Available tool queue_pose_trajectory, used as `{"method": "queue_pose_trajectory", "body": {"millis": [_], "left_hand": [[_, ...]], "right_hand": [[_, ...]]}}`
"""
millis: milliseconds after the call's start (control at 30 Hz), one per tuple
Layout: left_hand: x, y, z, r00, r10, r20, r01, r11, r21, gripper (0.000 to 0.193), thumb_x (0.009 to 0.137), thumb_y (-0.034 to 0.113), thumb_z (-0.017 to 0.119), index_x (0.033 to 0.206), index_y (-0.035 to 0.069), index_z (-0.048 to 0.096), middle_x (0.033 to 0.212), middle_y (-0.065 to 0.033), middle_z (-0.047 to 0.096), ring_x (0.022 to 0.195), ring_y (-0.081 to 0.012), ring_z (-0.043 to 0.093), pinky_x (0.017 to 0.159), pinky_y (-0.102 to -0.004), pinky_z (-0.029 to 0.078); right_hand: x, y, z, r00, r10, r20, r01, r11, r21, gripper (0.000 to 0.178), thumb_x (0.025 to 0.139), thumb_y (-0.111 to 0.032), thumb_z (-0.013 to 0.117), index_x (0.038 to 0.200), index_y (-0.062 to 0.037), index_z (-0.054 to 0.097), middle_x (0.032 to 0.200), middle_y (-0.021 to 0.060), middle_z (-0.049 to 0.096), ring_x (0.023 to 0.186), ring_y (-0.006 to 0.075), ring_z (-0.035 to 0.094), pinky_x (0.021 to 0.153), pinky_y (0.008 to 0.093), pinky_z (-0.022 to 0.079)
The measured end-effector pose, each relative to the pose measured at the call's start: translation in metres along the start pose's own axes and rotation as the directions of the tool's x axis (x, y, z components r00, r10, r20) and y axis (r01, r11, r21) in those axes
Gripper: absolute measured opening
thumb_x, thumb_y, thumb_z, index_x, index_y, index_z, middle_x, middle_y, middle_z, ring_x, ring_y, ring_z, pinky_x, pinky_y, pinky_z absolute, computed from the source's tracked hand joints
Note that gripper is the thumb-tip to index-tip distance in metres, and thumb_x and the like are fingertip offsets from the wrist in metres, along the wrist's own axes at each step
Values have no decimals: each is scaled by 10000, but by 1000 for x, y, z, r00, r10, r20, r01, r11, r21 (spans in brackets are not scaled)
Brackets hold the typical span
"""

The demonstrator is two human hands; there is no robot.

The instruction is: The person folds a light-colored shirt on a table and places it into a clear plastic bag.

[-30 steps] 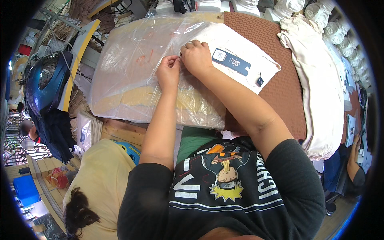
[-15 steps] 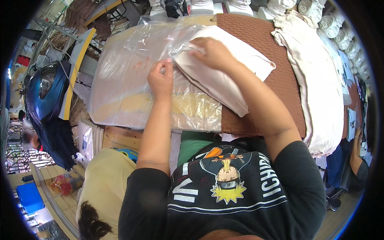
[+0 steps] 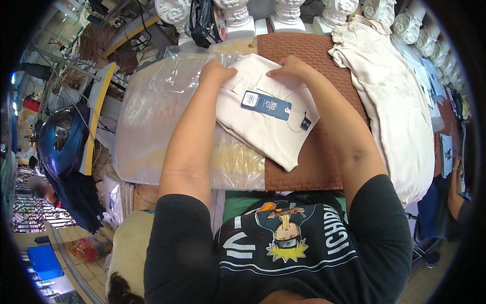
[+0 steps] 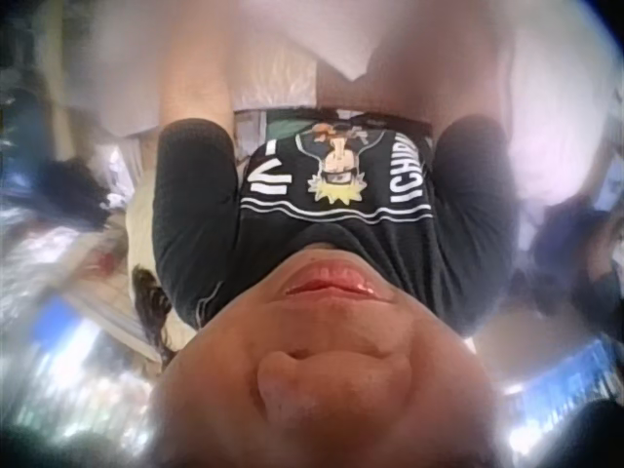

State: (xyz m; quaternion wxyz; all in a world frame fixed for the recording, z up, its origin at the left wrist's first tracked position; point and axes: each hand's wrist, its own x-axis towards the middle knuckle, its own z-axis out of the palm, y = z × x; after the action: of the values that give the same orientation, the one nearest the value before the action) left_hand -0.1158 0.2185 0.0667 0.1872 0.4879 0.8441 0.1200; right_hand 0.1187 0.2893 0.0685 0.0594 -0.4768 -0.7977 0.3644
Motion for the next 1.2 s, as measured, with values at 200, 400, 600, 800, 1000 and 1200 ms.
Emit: {"method": "queue_pose_trajectory", "body": {"millis": [200, 400, 600, 800, 1000, 1200], "left_hand": [[20, 4, 9, 998, -18, -57, 18, 1000, 8, 469, 630, 360, 766, 987, 65, 689, 1136, -139, 632, 1037, -288, 611, 890, -354, 473], [35, -2, 10, 999, 37, 16, -37, 999, -3, 501, 591, 376, 796, 948, 41, 692, 1048, -152, 662, 981, -275, 638, 856, -336, 489], [49, -21, 16, 995, 98, -13, -99, 991, -85, 453, 598, 389, 786, 903, 62, 713, 982, -139, 682, 908, -261, 656, 819, -325, 496], [6, 18, 12, 976, 105, -191, -127, 986, -111, 224, 741, 291, 652, 902, 157, 732, 933, -138, 683, 890, -279, 652, 775, -359, 509], [-24, 27, 34, 805, 245, -541, -322, 945, -51, 162, 781, 220, 630, 890, 163, 736, 887, -107, 660, 815, -289, 641, 707, -386, 513], [-75, 25, 59, 734, 424, -530, -506, 863, -11, 230, 785, 203, 660, 1004, 147, 699, 907, -77, 593, 829, -272, 606, 719, -394, 496]], "right_hand": [[-5, -7, 2, 992, -35, 120, 17, 989, 146, 469, 756, -315, 703, 1124, -32, 632, 1018, 120, 662, 934, 213, 620, 846, 311, 458], [7, 9, 14, 979, -131, 157, 88, 963, 253, 396, 811, -240, 669, 1145, -35, 613, 1019, 96, 662, 920, 186, 609, 846, 305, 453], [2, 1, 15, 973, -176, 149, 134, 957, 256, 400, 802, -228, 674, 1150, -42, 607, 1000, 100, 665, 897, 189, 616, 827, 307, 460], [3, -8, 17, 957, -256, 137, 239, 962, 131, 419, 766, -220, 688, 1141, -48, 610, 957, 119, 670, 869, 194, 623, 800, 313, 464], [11, -23, 30, 940, -299, 165, 285, 953, 103, 405, 751, -219, 699, 1115, -58, 624, 916, 120, 668, 840, 197, 615, 784, 317, 464], [21, -2, 36, 950, -297, 101, 265, 931, 250, 460, 733, -234, 720, 1140, -45, 619, 942, 139, 670, 857, 215, 631, 778, 324, 482]]}}
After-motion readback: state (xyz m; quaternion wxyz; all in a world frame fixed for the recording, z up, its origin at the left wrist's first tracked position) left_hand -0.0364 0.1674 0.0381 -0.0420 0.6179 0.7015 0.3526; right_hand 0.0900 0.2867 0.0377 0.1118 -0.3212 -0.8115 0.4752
